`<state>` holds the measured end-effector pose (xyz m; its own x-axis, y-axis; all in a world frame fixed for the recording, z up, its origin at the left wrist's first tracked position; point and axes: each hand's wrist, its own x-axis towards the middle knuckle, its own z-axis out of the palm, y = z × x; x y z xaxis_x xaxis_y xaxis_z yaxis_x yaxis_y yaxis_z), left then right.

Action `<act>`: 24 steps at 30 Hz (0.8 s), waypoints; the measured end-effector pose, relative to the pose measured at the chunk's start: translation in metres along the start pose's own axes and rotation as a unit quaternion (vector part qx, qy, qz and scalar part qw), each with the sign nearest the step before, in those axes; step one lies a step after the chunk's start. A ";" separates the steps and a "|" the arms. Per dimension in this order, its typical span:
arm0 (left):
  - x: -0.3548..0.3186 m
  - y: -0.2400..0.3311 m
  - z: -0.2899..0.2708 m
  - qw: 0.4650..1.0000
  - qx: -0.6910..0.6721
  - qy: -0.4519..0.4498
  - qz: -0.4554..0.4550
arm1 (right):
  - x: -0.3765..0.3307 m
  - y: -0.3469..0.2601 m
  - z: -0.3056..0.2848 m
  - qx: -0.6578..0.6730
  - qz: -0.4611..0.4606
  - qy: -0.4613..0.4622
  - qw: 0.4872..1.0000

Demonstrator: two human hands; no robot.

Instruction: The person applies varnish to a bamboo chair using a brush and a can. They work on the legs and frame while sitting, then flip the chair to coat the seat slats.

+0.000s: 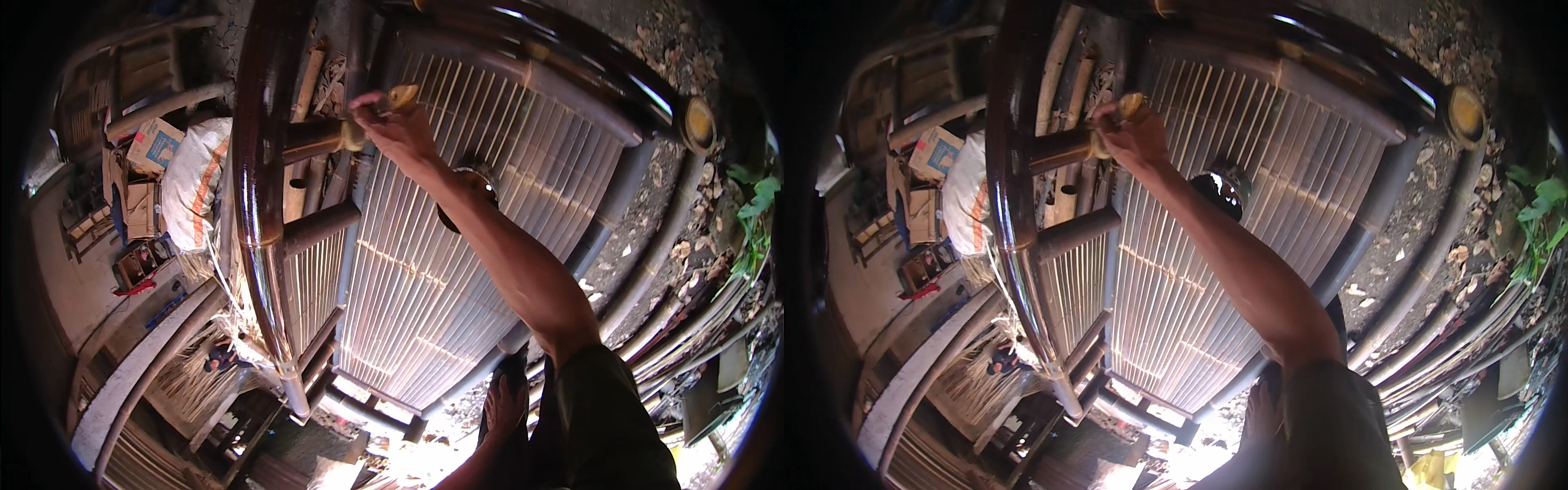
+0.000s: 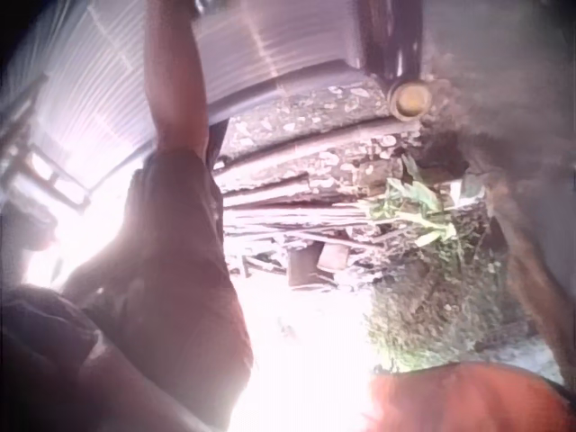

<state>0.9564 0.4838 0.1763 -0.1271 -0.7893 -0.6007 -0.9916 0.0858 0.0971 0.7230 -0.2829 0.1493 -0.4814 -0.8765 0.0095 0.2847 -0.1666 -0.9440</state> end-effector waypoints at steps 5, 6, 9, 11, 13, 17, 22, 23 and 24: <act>0.092 0.071 -0.143 0.970 -0.176 -0.094 -0.137 | 0.018 0.010 0.008 -0.138 0.017 -0.135 0.981; 0.113 0.087 -0.189 0.959 -0.197 -0.117 -0.164 | 0.018 0.014 0.008 -0.234 0.068 -0.168 0.955; 0.140 0.107 -0.242 0.950 -0.194 -0.149 -0.192 | 0.028 0.035 -0.015 -0.318 0.047 -0.177 0.930; 0.119 0.099 -0.194 0.956 -0.201 -0.102 -0.187 | 0.056 0.031 -0.036 -0.319 0.064 -0.166 0.931; 0.121 0.101 -0.191 0.956 -0.204 -0.088 -0.189 | 0.100 0.038 -0.074 -0.245 0.037 -0.006 0.969; 0.142 0.113 -0.227 0.940 -0.238 -0.100 -0.222 | 0.063 0.081 -0.040 -0.246 -0.007 0.149 0.958; 0.135 0.111 -0.209 0.938 -0.267 -0.031 -0.219 | 0.056 0.045 -0.026 -0.344 0.033 0.048 0.937; 0.132 0.112 -0.204 0.931 -0.272 -0.025 -0.242 | 0.053 0.022 -0.007 -0.213 0.075 0.124 0.966; 0.132 0.111 -0.204 0.931 -0.276 -0.031 -0.236 | 0.069 0.027 -0.013 -0.201 0.030 0.217 0.955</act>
<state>0.8345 0.2646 0.2698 0.3011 -0.6221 -0.7227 -0.7751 -0.6011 0.1945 0.6870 -0.3422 0.1200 -0.7974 -0.5945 -0.1038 0.0236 0.1411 -0.9897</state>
